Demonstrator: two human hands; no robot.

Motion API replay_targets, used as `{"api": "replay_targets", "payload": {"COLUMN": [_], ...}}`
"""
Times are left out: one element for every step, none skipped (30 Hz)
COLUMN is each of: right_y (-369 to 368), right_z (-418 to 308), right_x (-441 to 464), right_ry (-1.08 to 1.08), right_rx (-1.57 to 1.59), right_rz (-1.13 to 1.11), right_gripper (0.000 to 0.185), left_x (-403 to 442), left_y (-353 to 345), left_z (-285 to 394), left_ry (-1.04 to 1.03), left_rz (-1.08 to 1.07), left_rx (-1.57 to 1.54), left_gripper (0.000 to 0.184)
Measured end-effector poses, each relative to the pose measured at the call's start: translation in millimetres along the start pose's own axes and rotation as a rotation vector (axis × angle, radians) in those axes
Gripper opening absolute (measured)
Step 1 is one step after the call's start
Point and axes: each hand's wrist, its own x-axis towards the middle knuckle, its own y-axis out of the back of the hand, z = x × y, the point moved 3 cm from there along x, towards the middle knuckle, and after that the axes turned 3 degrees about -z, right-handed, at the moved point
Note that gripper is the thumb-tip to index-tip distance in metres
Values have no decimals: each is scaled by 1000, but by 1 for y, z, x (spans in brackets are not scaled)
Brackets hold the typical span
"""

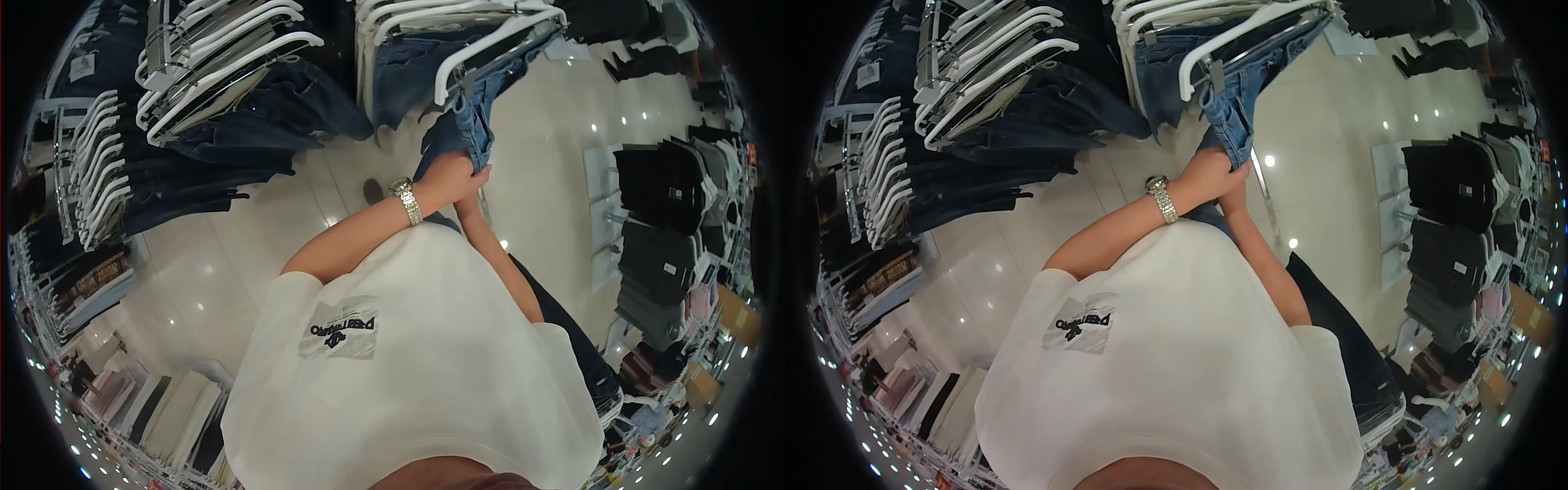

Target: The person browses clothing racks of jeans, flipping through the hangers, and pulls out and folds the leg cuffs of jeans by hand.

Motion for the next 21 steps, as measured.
{"api": "replay_targets", "payload": {"right_y": [4,8,13,17,22,24,27,30,33,34,36,38,34,34,39,43,48,55,59,59,55], "right_z": [1,1,1,-1,-5,-2,1,4,-14,-28,-40,-45,-44,-38,-42,-47,-52,-57,-57,-45,-28], "right_x": [-6,-13,-20,-26,-27,-28,-30,-33,-39,-45,-50,-52,-55,-58,-63,-70,-77,-83,-88,-90,-92], "right_ry": [-90,-164,-236,-304,-235,-242,-250,-259,-206,-184,-159,-129,-30,1,29,56,45,38,33,18,3], "right_rx": [34,107,181,257,260,226,192,158,85,7,-71,-147,-120,-150,-180,-209,-90,26,140,180,222], "right_rz": [27,57,92,121,123,73,23,-27,9,-61,-131,-194,-266,-280,-297,-318,-320,-321,-324,-271,-220], "right_gripper": [42,41,39,37,36,37,38,38,40,37,34,31,30,29,28,27,28,28,29,30,30], "left_x": [-1,-1,-1,-3,-6,-10,-14,-17,-20,-27,-34,-42,-50,-57,-61,-68,-72,-75,-81,-87,-93], "left_y": [-3,-4,-7,-7,-7,-7,-8,-17,-29,-37,-35,-45,-57,-69,-60,-64,-73,-74,-76,-79,-70], "left_z": [-2,-5,-9,-12,-16,-23,-34,-50,-69,-78,-63,-61,-61,-65,-54,-64,-81,-86,-89,-92,-73], "left_ry": [32,63,93,105,117,130,169,197,227,262,284,273,263,257,539,595,648,696,701,677,651], "left_rz": [-13,-26,-36,31,100,169,185,171,158,143,65,54,39,23,-168,-84,5,100,161,224,290], "left_rx": [-37,-74,-109,-125,-139,-153,-116,-147,-178,-210,-234,-290,-344,-399,-422,-485,-549,-614,-788,-884,-977], "left_gripper": [35,35,35,34,34,33,33,35,37,39,40,41,43,44,44,43,42,41,39,40,40]}}
